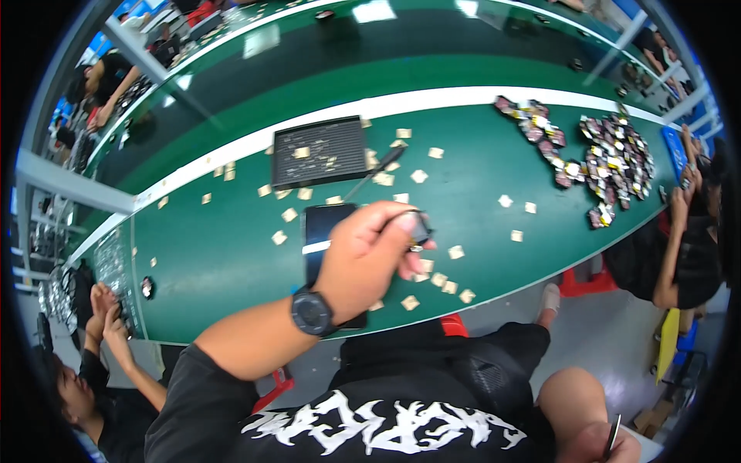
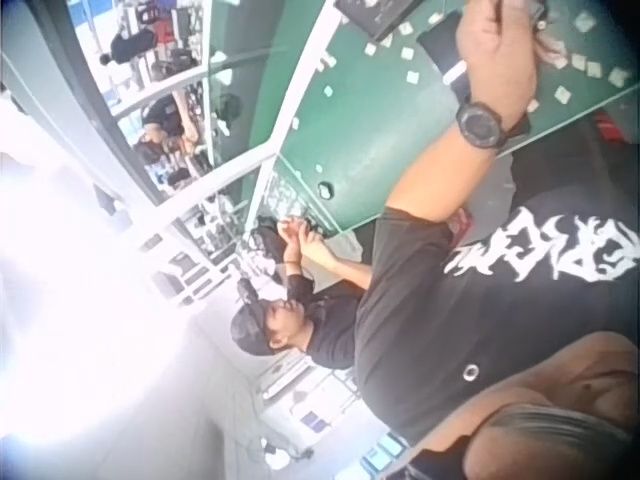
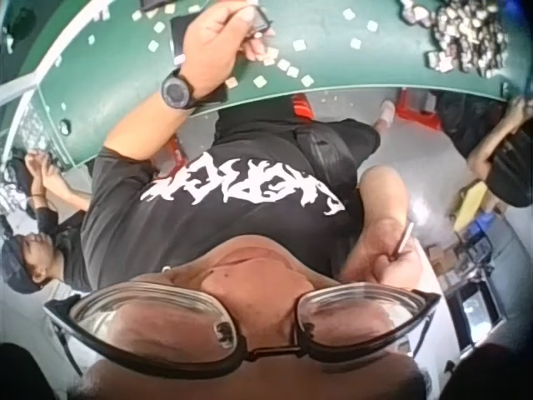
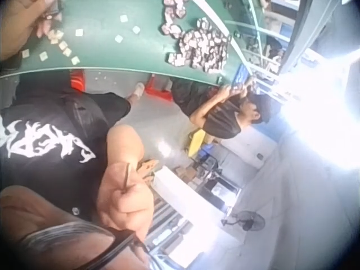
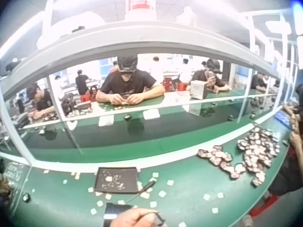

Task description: Manually assemble small electronic components and apply labels at a factory workbench.

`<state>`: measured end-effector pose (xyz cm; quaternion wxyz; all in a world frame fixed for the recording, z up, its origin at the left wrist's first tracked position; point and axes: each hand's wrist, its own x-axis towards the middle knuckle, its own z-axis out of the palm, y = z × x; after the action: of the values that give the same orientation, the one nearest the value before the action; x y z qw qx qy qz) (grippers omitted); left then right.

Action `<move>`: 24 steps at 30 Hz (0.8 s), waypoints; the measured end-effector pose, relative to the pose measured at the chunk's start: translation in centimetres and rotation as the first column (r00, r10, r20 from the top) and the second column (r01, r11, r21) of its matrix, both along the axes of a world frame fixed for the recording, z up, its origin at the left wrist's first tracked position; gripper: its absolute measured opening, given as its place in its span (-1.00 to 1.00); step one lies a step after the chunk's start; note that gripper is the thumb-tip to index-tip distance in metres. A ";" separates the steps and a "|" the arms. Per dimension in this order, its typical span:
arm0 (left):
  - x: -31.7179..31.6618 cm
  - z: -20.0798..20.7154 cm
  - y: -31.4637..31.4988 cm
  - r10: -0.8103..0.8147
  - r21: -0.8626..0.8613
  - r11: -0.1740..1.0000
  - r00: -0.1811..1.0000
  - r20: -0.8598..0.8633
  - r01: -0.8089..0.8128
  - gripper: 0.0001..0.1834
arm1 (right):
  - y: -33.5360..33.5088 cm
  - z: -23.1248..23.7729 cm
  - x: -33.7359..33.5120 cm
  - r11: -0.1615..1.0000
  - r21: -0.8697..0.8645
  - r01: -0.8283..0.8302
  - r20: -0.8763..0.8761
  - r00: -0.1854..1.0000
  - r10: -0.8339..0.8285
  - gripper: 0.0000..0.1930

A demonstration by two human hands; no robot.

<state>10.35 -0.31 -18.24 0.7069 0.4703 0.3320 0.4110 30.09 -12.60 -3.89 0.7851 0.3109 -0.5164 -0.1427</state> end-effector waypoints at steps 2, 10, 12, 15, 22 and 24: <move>-0.5 0.4 0.0 0.047 0.006 0.999 0.998 0.041 -0.048 -0.72 | -1.1 -0.3 1.2 0.867 -0.297 0.400 0.360 0.888 -0.286 -0.63; -0.7 4.4 0.9 0.167 0.136 0.976 0.986 0.015 -0.168 -0.68 | -1.0 2.3 2.0 0.856 -0.384 0.345 0.294 0.925 -0.240 -0.63; -1.8 5.3 1.2 0.219 0.220 0.953 0.976 -0.016 -0.210 -0.68 | -1.3 2.5 2.7 0.842 -0.398 0.364 0.334 0.913 -0.236 -0.62; -6.3 4.5 1.6 0.434 0.447 0.839 0.877 -0.204 -0.311 -0.69 | -1.5 2.5 3.8 0.794 -0.398 0.460 0.435 0.856 -0.278 -0.62; -19.2 -1.2 1.7 0.706 0.656 0.708 0.277 -0.652 -0.261 -0.79 | 2.8 -6.4 8.9 -0.144 -0.709 0.690 0.657 0.573 -0.489 -0.74; -20.1 -1.6 1.7 0.692 0.655 0.722 0.218 -0.688 -0.222 -0.79 | 9.4 -10.1 12.3 -0.335 -0.593 0.732 0.793 0.457 -0.403 -0.62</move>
<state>-9.75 1.40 -19.81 0.1226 0.6281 0.6899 0.3384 42.36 -3.15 -13.99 0.5027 -0.5720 -0.6396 -0.1050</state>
